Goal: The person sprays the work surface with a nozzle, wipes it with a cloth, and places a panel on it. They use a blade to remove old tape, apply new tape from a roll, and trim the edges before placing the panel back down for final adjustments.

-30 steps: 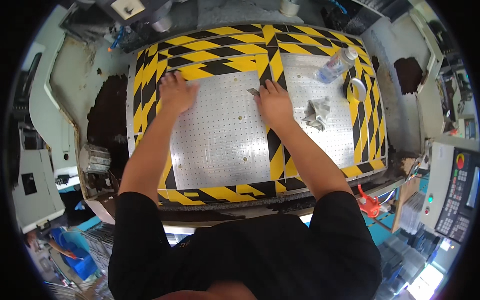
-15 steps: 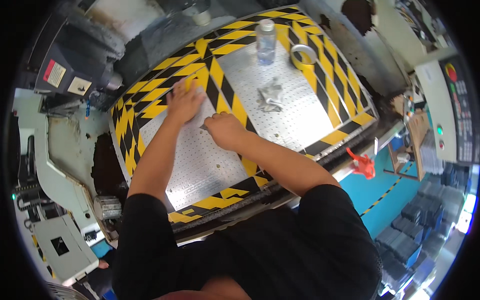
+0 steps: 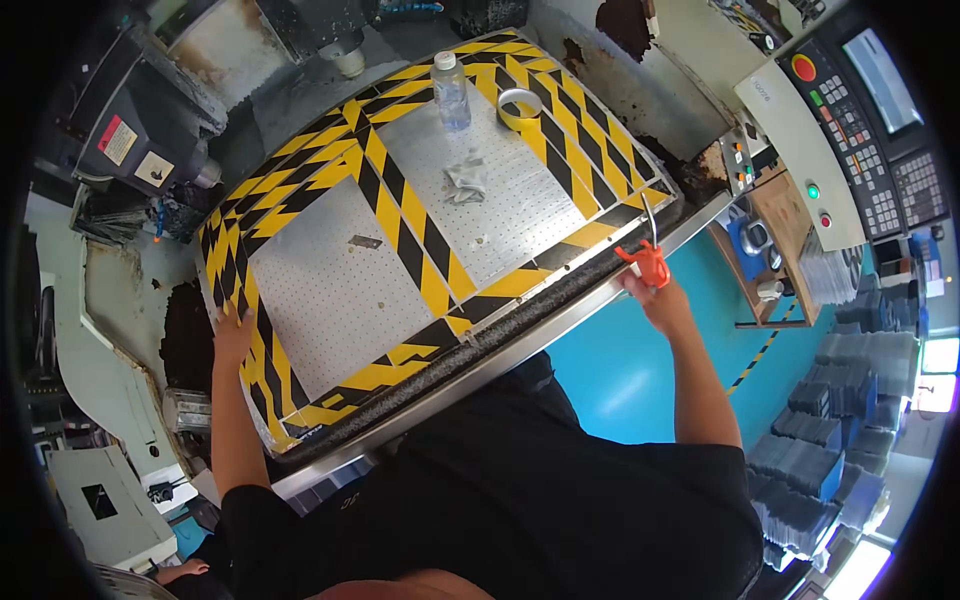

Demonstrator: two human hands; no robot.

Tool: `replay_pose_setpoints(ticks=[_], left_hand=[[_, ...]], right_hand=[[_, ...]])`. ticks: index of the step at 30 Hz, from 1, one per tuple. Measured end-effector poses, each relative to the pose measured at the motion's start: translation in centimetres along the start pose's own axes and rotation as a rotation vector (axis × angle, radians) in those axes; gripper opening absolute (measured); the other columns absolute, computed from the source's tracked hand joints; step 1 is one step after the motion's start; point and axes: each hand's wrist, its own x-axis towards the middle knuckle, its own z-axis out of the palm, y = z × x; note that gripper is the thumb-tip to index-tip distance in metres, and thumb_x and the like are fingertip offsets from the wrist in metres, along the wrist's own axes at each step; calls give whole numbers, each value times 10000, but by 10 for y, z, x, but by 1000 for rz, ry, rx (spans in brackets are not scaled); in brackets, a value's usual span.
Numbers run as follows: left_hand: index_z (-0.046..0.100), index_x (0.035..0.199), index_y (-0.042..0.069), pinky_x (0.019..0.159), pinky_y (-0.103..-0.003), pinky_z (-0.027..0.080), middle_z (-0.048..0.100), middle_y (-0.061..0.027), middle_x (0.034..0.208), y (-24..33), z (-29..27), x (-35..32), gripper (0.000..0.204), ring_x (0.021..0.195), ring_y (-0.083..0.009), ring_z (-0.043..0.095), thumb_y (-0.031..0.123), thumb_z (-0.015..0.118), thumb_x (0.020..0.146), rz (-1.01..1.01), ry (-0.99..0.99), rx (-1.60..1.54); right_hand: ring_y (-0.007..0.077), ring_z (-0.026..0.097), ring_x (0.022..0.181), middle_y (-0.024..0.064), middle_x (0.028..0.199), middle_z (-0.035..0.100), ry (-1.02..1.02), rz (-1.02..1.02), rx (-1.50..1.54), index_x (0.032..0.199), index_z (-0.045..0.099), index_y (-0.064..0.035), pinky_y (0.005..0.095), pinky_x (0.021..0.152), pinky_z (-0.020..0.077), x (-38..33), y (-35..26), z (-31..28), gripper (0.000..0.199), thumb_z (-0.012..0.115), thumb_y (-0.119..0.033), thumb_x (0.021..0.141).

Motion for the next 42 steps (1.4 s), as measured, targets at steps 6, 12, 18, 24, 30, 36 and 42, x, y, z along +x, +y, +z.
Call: replay_pose_setpoints(ticks=[6, 12, 18, 24, 30, 36, 42], left_hand=[[368, 1561, 131, 1163, -381, 334, 460, -255, 1516, 86, -28, -114, 708, 1430, -316, 433, 440, 618, 975, 229, -437, -408], [381, 1538, 18, 1147, -371, 364, 513, -165, 1499, 143, 9, -225, 726, 1390, -277, 489, 326, 682, 954, 210, -479, -1093], [386, 1529, 11, 1113, -439, 423, 560, -206, 1434, 239, 29, -281, 826, 1296, -298, 576, 401, 752, 898, 260, -516, -1631], [344, 1546, -9, 1129, -436, 394, 554, -198, 1440, 279, 41, -325, 789, 1329, -294, 540, 355, 697, 941, 353, -771, -1601], [533, 1408, -21, 1096, -405, 409, 612, -150, 1372, 263, 129, -392, 592, 1273, -236, 572, 373, 654, 982, -108, -675, -1623], [585, 1355, -21, 1037, -370, 443, 657, -125, 1294, 260, 231, -456, 520, 1172, -202, 613, 349, 642, 994, -664, -418, -1566], [588, 1351, -19, 1030, -366, 445, 660, -124, 1286, 244, 230, -443, 512, 1164, -200, 614, 345, 641, 995, -618, -450, -1524]], right_hand=[[356, 698, 814, 157, 813, 704, 174, -31, -98, 950, 700, -28, 455, 728, 520, 39, 31, -50, 578, 598, -597, 944], [358, 707, 957, 205, 921, 722, -359, -29, -392, 1058, 726, -30, 448, 835, 538, 73, 36, -95, 541, 587, -546, 966], [298, 671, 1076, 169, 1210, 682, -426, -753, -63, 1323, 613, -56, 401, 928, 521, 97, -140, -59, 570, 715, -425, 900], [410, 479, 1375, 316, 1484, 449, -143, -826, 251, 1542, 258, 16, 418, 1142, 393, 200, -288, 33, 1091, 896, -323, 723], [404, 558, 1286, 280, 1396, 544, -145, -924, 427, 1467, 343, 13, 441, 1061, 462, 290, -339, 109, 1039, 906, -338, 667], [364, 655, 1154, 220, 1242, 661, -286, -988, 284, 1381, 445, -34, 451, 973, 515, 206, -378, 139, 820, 841, -345, 734], [391, 652, 1116, 226, 1194, 656, -653, -1120, 289, 1324, 476, -41, 464, 949, 522, 62, -421, 221, 777, 845, -343, 710]])
